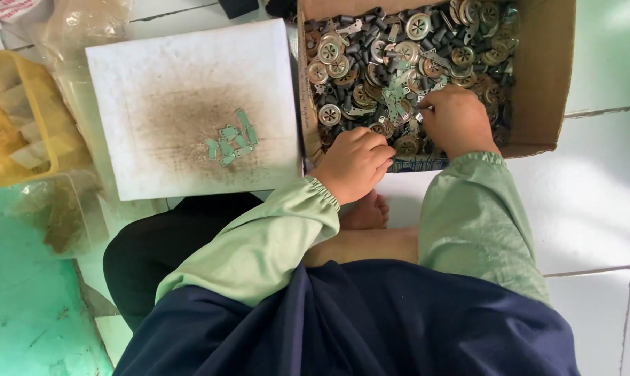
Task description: The person picks up small green metal components from a cardboard box filled with various circular metal parts, places them onto a white board to arrange them, and then slides them into a small clear plastic bag.
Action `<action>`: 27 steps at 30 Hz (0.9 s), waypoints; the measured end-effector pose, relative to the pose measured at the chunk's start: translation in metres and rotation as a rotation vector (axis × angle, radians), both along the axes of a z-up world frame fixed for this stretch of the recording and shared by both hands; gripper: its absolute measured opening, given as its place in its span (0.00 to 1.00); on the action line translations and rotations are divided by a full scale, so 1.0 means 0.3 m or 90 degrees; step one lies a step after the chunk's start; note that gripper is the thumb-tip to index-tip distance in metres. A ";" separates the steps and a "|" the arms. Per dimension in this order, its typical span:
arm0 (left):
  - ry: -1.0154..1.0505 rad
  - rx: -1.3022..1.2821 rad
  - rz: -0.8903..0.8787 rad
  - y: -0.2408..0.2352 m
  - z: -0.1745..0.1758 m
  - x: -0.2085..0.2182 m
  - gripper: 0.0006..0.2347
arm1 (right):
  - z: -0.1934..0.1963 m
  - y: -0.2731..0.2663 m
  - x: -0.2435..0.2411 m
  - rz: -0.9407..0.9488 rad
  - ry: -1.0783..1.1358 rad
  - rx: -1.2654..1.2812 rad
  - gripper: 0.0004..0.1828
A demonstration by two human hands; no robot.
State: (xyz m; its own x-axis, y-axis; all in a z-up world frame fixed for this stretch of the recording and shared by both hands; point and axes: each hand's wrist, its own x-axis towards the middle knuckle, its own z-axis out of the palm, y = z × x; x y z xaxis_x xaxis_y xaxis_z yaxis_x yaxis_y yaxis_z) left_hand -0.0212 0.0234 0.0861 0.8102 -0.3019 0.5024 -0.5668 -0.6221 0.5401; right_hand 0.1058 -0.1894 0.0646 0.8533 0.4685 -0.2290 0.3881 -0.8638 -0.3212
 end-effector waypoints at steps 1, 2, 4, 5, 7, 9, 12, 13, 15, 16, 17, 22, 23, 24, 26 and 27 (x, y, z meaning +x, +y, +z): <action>0.007 0.001 -0.006 -0.011 -0.016 0.012 0.05 | -0.013 0.005 -0.004 -0.006 0.007 0.001 0.10; 0.042 0.007 -0.014 -0.020 -0.030 0.024 0.09 | -0.025 0.012 -0.007 0.013 0.040 -0.045 0.10; 0.081 0.015 -0.027 -0.041 -0.066 0.042 0.14 | -0.018 0.032 -0.009 0.029 0.078 -0.089 0.13; 0.069 0.079 0.016 -0.054 -0.088 0.047 0.14 | 0.001 0.044 -0.009 0.043 0.080 -0.116 0.14; 0.062 0.140 0.055 -0.070 -0.159 0.056 0.15 | 0.014 0.059 -0.013 0.055 0.088 -0.146 0.16; 0.072 0.177 0.118 -0.071 -0.256 0.065 0.11 | 0.006 0.071 -0.015 0.082 0.073 -0.222 0.21; 0.059 0.163 0.134 -0.058 -0.235 0.062 0.14 | -0.021 0.064 -0.016 0.086 0.074 -0.245 0.20; 0.060 0.164 0.135 -0.058 -0.232 0.064 0.14 | -0.030 0.059 -0.009 0.087 0.074 -0.244 0.20; 0.073 0.163 0.132 -0.052 -0.223 0.062 0.14 | -0.047 0.050 -0.005 0.078 0.109 -0.212 0.19; 0.072 0.165 0.127 -0.048 -0.219 0.069 0.14 | -0.048 0.043 -0.004 0.074 0.109 -0.210 0.19; 0.083 0.156 0.119 -0.046 -0.213 0.074 0.13 | -0.048 0.035 -0.005 0.065 0.112 -0.181 0.18; 0.157 0.116 0.095 -0.038 -0.208 0.108 0.09 | 0.005 0.014 0.014 0.034 0.119 -0.147 0.16; 0.230 0.057 0.104 -0.043 -0.194 0.116 0.07 | 0.040 0.019 0.013 0.017 0.154 -0.103 0.16; 0.302 -0.002 0.114 -0.046 -0.181 0.125 0.06 | 0.075 0.025 0.014 0.001 0.189 -0.058 0.16; 0.407 -0.064 0.144 -0.043 -0.104 0.134 0.07 | 0.116 0.022 0.017 -0.019 0.219 0.034 0.14; 0.514 -0.130 0.175 -0.042 -0.065 0.137 0.11 | 0.137 0.021 0.018 -0.038 0.252 0.124 0.12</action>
